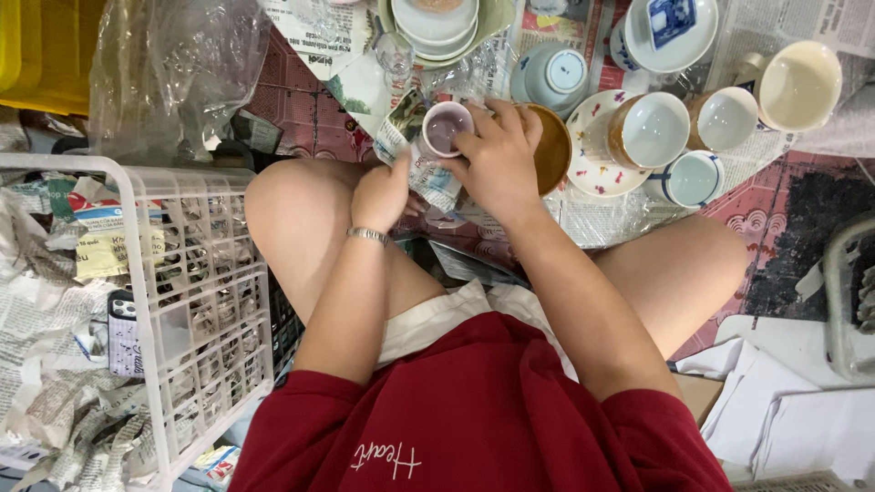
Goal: The person sits on the floor and wraps small ceramic cups and bowls with newspaper. They fold the paper around each item individually, then place the wrapped items into a nearby basket.
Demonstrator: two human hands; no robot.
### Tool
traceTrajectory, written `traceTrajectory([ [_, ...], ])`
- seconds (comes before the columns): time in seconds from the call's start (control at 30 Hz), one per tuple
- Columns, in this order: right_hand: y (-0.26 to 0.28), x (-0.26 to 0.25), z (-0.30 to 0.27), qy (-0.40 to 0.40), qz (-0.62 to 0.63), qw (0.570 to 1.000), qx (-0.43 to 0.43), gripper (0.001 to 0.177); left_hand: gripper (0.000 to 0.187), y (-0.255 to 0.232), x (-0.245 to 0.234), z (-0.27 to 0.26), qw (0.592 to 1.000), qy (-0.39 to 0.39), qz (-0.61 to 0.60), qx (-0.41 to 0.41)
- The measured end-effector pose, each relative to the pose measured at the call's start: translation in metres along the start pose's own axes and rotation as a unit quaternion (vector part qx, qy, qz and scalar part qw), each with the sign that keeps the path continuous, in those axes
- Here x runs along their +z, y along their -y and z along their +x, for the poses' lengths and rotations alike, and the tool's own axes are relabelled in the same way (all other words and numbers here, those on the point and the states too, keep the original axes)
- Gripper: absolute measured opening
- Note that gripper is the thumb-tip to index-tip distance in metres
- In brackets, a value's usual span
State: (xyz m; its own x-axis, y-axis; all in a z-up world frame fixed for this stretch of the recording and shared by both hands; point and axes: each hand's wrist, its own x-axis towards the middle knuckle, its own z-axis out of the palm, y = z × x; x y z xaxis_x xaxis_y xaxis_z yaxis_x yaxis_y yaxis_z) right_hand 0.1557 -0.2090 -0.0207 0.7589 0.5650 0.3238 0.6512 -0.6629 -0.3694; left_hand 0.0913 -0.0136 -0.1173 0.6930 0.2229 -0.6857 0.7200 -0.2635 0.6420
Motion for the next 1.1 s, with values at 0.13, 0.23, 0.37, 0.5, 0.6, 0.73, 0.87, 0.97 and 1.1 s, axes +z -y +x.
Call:
traceTrajectory([
  [0.13,-0.004,0.004,0.007,0.024,-0.026,0.999,-0.007,0.031,0.035,0.016,0.023,0.0,0.979,0.075,-0.184,0.041],
  [0.23,-0.008,0.008,0.012,0.044,-0.039,0.998,0.001,0.033,0.04,0.016,0.035,0.004,0.987,0.051,-0.127,0.088],
  [0.37,-0.005,0.0,0.012,0.071,-0.037,0.997,0.011,0.056,0.05,-0.003,0.017,-0.011,0.962,-0.03,0.184,0.198],
  [0.5,0.007,-0.041,0.017,0.096,-0.029,0.995,0.005,0.077,0.053,-0.038,-0.01,-0.057,0.958,-0.082,0.203,0.184],
  [0.6,-0.001,-0.083,0.028,0.081,-0.007,0.997,0.002,0.078,0.046,-0.055,-0.023,-0.083,0.94,-0.201,0.076,0.266],
  [0.73,-0.052,-0.138,0.067,0.028,-0.043,0.998,0.036,0.071,0.027,-0.088,-0.039,-0.061,0.872,-0.232,-0.194,0.385],
  [0.87,-0.122,-0.167,0.118,-0.043,0.001,0.994,0.098,0.054,0.03,-0.116,-0.048,-0.011,0.806,-0.305,-0.294,0.413],
  [0.97,-0.184,-0.174,0.16,-0.01,-0.047,0.992,0.115,0.037,0.029,-0.127,-0.048,0.023,0.719,-0.388,-0.378,0.437],
  [1.1,-0.26,-0.148,0.206,0.112,-0.277,0.952,0.071,0.038,0.028,-0.126,-0.045,0.038,0.68,-0.367,-0.44,0.457],
])
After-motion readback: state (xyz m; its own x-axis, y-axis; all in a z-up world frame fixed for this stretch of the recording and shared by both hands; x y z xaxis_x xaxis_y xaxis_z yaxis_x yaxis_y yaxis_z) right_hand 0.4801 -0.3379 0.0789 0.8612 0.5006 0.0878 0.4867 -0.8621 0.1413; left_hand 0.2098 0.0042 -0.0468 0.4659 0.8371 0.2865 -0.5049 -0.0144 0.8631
